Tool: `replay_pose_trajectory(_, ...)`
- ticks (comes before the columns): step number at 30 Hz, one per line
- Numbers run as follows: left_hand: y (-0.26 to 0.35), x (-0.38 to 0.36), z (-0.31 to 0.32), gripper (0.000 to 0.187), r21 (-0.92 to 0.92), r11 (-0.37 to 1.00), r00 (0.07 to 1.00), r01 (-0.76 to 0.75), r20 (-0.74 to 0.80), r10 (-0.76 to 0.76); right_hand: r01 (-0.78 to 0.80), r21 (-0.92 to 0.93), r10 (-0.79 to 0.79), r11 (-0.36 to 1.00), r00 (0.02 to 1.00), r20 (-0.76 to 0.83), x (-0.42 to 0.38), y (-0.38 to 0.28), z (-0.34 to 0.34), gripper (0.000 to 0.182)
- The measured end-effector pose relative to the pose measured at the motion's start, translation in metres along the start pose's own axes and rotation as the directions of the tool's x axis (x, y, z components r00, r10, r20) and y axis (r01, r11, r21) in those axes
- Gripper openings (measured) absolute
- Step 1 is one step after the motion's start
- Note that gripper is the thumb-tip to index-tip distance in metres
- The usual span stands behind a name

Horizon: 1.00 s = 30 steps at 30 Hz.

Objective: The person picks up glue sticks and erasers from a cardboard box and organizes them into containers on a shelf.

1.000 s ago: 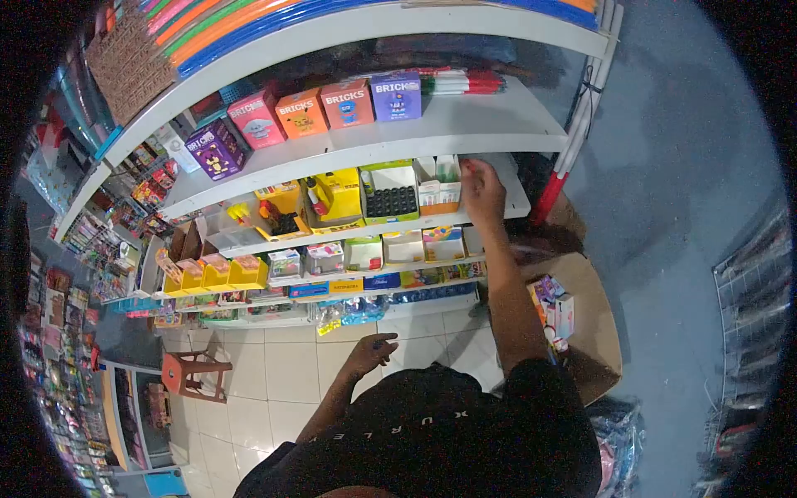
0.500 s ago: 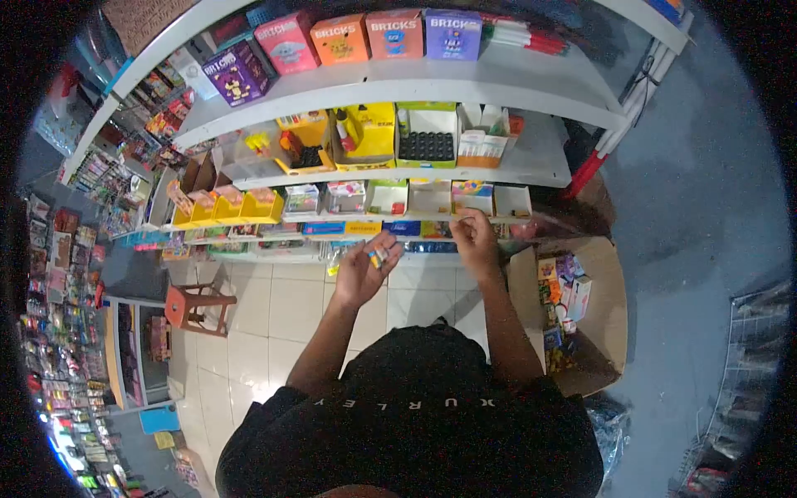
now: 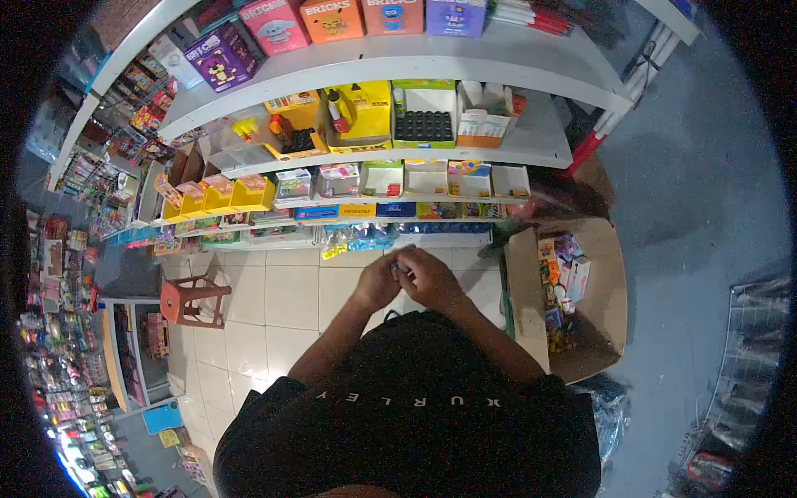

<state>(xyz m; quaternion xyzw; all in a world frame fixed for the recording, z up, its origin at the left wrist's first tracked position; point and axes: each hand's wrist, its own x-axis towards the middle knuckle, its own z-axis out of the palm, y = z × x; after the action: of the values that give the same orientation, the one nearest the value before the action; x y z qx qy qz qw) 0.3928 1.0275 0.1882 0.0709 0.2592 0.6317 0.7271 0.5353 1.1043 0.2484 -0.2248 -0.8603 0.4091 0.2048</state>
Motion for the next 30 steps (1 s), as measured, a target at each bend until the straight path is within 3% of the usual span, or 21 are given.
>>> replay_pose_trajectory(3, -0.014, -0.022, -0.02, 0.042, -0.087, 0.996, 0.996, 0.011, -0.091, -0.019, -0.026, 0.037, 0.021, 0.999, 0.992, 0.128, -0.007, -0.003, 0.016, 0.03)
replay_pose_trajectory(6, -0.017, -0.047, -0.034, 0.041, -0.049, 0.999, 0.987, 0.002, -0.158, -0.009, -0.057, 0.05, 0.041, 0.997, 0.959, 0.279, -0.01, 0.003, 0.037, 0.032)
replay_pose_trajectory(7, -0.019, -0.052, -0.038, 0.04, 0.159, 0.985, 0.982, -0.07, -0.162, 0.096, -0.07, 0.053, 0.049, 0.996, 0.943, 0.328, -0.007, -0.007, 0.038, 0.033)
replay_pose_trajectory(8, -0.017, -0.056, -0.043, 0.039, 0.07, 0.996, 0.979, -0.054, -0.195, 0.066, -0.084, 0.054, 0.058, 0.995, 0.925, 0.376, -0.004, -0.014, 0.04, 0.034)
replay_pose_trajectory(11, -0.012, -0.069, -0.058, 0.039, -0.12, 0.992, 0.974, -0.049, -0.226, 0.021, 0.105, 0.07, -0.124, 0.992, 0.923, 0.365, 0.006, -0.014, 0.06, 0.038)
replay_pose_trajectory(16, 0.003, -0.09, -0.084, 0.04, -0.134, 0.984, 0.974, -0.113, -0.212, 0.083, 0.08, 0.078, -0.105, 0.994, 0.903, 0.416, 0.028, -0.034, 0.085, 0.041)
replay_pose_trajectory(21, 0.027, -0.127, -0.084, 0.041, -0.034, 0.975, 0.941, -0.221, -0.269, 0.204, 0.06, 0.083, -0.091, 0.995, 0.89, 0.447, 0.041, -0.063, 0.111, 0.038)
replay_pose_trajectory(25, 0.03, -0.146, -0.102, 0.046, -0.074, 0.956, 0.939, -0.283, -0.226, 0.261, 0.111, 0.116, -0.152, 0.987, 0.877, 0.456, 0.047, -0.06, 0.135, 0.033)
replay_pose_trajectory(30, 0.034, -0.145, -0.106, 0.04, -0.147, 0.931, 0.91, -0.335, -0.308, 0.279, 0.105, 0.162, -0.169, 0.981, 0.869, 0.465, 0.061, -0.048, 0.143, 0.027)
